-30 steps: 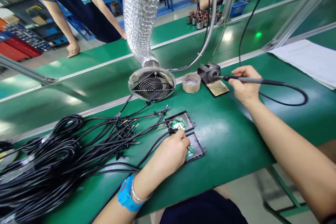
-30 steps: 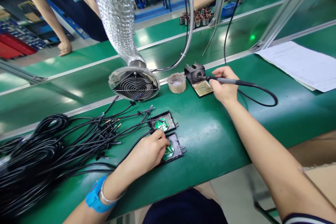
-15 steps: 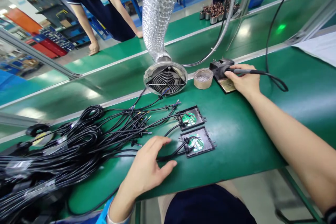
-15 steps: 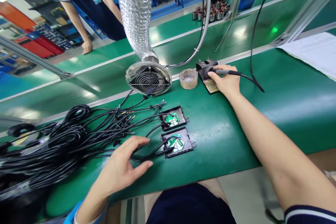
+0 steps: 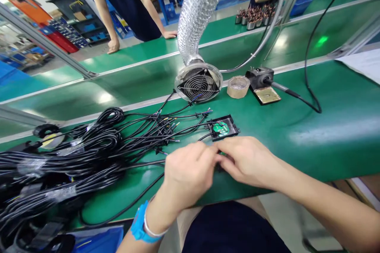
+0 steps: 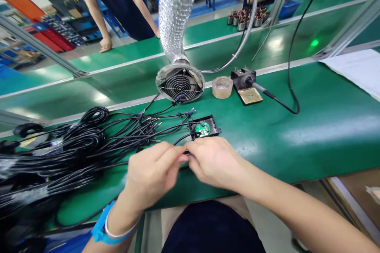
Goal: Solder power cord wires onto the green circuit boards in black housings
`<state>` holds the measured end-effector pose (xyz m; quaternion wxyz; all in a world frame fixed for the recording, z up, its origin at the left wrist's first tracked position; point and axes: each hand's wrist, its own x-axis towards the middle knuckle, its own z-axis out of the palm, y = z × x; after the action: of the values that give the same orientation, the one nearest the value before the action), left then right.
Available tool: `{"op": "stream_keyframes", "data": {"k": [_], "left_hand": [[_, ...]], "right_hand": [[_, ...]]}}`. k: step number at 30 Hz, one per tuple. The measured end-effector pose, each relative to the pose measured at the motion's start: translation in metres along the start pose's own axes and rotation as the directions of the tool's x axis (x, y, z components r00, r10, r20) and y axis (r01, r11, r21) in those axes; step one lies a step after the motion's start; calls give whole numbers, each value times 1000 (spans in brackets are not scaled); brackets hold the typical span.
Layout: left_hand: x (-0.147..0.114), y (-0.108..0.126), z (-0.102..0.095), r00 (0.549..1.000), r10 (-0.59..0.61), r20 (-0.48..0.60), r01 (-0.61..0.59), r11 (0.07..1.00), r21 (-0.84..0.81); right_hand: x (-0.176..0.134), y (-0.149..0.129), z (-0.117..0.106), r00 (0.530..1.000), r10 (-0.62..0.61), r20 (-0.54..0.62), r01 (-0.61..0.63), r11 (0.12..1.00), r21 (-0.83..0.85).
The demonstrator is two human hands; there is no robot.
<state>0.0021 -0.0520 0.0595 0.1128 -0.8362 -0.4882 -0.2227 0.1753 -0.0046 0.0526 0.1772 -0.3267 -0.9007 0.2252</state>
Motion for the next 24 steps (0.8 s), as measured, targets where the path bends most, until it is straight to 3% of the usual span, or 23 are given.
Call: {"op": "stream_keyframes", "data": {"k": [3, 5, 8, 11, 13, 16, 19, 22, 24], "left_hand": [[12, 18, 5, 995, 97, -35, -98, 995, -30], [10, 17, 13, 998, 62, -18, -64, 993, -97], [-6, 1, 19, 985, -73, 159, 114, 957, -268], [-17, -17, 17, 911, -140, 387, 306, 860, -409], [-15, -22, 15, 880, -136, 455, 356, 823, -442], [0, -17, 23, 866, -103, 489, 339, 840, -424], [19, -4, 42, 860, -48, 508, 238, 919, -315], [29, 5, 59, 861, -25, 507, 148, 968, -203], [29, 4, 63, 868, -45, 495, 147, 974, -170]], "right_hand": [[-3, 14, -8, 992, 122, 36, -125, 988, 94], [-14, 26, -15, 977, 213, 21, -213, 961, 178], [-31, 38, -20, 941, 320, 110, -338, 883, 327], [-39, 44, -17, 892, 402, 204, -449, 750, 485], [-37, 44, -14, 871, 426, 246, -489, 697, 525], [-33, 40, -10, 844, 494, 208, -536, 761, 365], [-31, 35, -4, 826, 564, 17, -559, 815, 150], [-34, 34, 2, 816, 565, -125, -555, 825, 106], [-38, 34, 4, 813, 565, -140, -560, 825, 73]]}}
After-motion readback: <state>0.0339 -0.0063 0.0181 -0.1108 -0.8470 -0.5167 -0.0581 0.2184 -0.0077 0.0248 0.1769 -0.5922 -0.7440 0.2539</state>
